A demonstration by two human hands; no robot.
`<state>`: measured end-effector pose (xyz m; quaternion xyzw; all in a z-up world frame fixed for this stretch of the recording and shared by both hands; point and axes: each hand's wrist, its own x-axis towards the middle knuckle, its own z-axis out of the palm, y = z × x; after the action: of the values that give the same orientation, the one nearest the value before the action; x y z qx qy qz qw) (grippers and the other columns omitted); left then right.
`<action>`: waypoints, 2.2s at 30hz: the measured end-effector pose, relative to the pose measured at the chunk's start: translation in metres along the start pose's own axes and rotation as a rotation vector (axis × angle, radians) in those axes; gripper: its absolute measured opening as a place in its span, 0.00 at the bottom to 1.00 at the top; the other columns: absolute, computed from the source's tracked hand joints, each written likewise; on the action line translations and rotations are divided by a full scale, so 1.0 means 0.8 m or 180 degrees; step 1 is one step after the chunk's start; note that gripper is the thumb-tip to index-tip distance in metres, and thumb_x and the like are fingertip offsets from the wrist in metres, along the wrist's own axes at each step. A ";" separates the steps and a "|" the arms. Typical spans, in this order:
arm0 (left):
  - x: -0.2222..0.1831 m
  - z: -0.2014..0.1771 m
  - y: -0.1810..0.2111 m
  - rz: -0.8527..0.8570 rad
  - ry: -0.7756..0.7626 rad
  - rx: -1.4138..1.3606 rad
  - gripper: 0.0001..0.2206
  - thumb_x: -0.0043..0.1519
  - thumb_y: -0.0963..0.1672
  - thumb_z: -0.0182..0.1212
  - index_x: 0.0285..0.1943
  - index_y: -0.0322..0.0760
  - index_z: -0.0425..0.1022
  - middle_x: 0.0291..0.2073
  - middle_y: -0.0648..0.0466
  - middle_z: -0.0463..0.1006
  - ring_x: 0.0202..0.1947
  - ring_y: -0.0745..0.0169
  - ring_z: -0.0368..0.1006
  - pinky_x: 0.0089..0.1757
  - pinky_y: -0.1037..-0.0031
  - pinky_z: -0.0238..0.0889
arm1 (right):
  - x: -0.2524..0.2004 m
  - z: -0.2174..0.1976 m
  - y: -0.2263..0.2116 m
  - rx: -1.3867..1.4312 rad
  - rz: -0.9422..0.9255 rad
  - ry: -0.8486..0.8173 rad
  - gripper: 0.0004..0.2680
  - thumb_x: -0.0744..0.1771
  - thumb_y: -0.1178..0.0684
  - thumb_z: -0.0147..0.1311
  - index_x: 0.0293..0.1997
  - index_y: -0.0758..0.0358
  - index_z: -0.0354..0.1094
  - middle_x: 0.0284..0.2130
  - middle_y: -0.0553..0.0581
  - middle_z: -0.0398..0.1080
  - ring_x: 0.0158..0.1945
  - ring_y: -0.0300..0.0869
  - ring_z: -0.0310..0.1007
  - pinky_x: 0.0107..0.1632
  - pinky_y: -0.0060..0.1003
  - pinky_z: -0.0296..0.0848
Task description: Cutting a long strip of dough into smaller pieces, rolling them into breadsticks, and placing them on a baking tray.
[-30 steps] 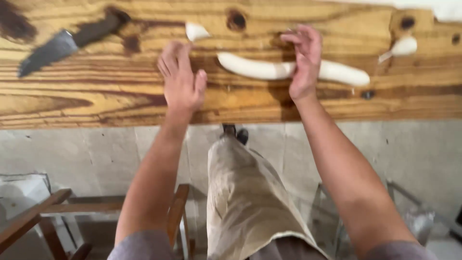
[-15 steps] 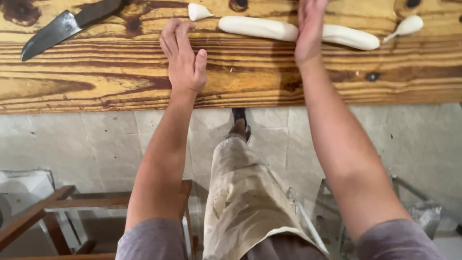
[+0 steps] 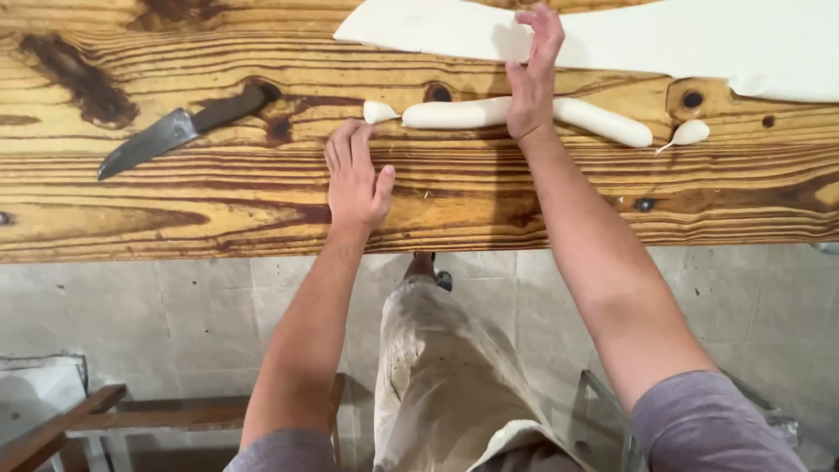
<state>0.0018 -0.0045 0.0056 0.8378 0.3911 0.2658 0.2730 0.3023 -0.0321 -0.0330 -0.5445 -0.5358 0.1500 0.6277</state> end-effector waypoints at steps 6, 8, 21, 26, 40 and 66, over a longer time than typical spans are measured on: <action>-0.007 0.015 -0.027 0.0104 -0.0035 0.0108 0.34 0.71 0.58 0.26 0.68 0.25 0.61 0.61 0.33 0.61 0.58 0.31 0.59 0.58 0.45 0.51 | -0.076 -0.019 -0.034 0.1034 0.2026 0.0383 0.24 0.75 0.41 0.35 0.79 0.57 0.30 0.79 0.58 0.34 0.82 0.47 0.38 0.81 0.43 0.36; -0.017 0.031 -0.050 0.0210 -0.0108 0.0040 0.33 0.67 0.60 0.32 0.68 0.36 0.61 0.60 0.42 0.59 0.60 0.39 0.57 0.61 0.56 0.47 | -0.098 -0.010 -0.103 0.0393 0.1717 0.0180 0.24 0.72 0.38 0.33 0.76 0.58 0.39 0.69 0.63 0.52 0.77 0.52 0.41 0.77 0.54 0.30; -0.006 0.019 -0.023 0.0366 -0.0486 0.0291 0.30 0.65 0.53 0.43 0.74 0.34 0.55 0.67 0.39 0.58 0.72 0.40 0.52 0.70 0.54 0.44 | -0.040 0.003 -0.042 0.0362 0.1138 0.0221 0.22 0.74 0.39 0.36 0.75 0.56 0.40 0.72 0.59 0.51 0.79 0.45 0.39 0.78 0.46 0.29; 0.001 0.028 0.009 0.0795 -0.0625 0.0667 0.31 0.66 0.52 0.44 0.77 0.34 0.55 0.74 0.41 0.55 0.77 0.44 0.47 0.71 0.57 0.39 | -0.099 -0.008 -0.115 0.0069 0.1491 -0.0434 0.21 0.73 0.42 0.33 0.72 0.68 0.49 0.68 0.68 0.56 0.77 0.55 0.45 0.77 0.52 0.36; 0.052 0.039 0.019 0.0392 -0.1338 0.0485 0.26 0.69 0.51 0.51 0.77 0.50 0.57 0.67 0.50 0.64 0.71 0.49 0.56 0.68 0.51 0.48 | -0.092 -0.015 -0.082 -0.1825 0.0735 -0.1240 0.22 0.68 0.48 0.57 0.71 0.62 0.58 0.64 0.63 0.63 0.70 0.55 0.60 0.72 0.50 0.56; 0.015 0.068 0.031 0.0244 -0.0884 -0.2064 0.21 0.74 0.45 0.38 0.74 0.37 0.66 0.68 0.41 0.68 0.71 0.37 0.58 0.68 0.49 0.48 | -0.108 -0.032 -0.122 -0.1002 0.0743 -0.1482 0.19 0.74 0.55 0.37 0.77 0.68 0.49 0.71 0.72 0.54 0.73 0.65 0.50 0.73 0.58 0.48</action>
<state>0.0568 -0.0220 -0.0137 0.7497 0.2138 0.2698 0.5652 0.2521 -0.1474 0.0093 -0.6440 -0.6157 0.2569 0.3744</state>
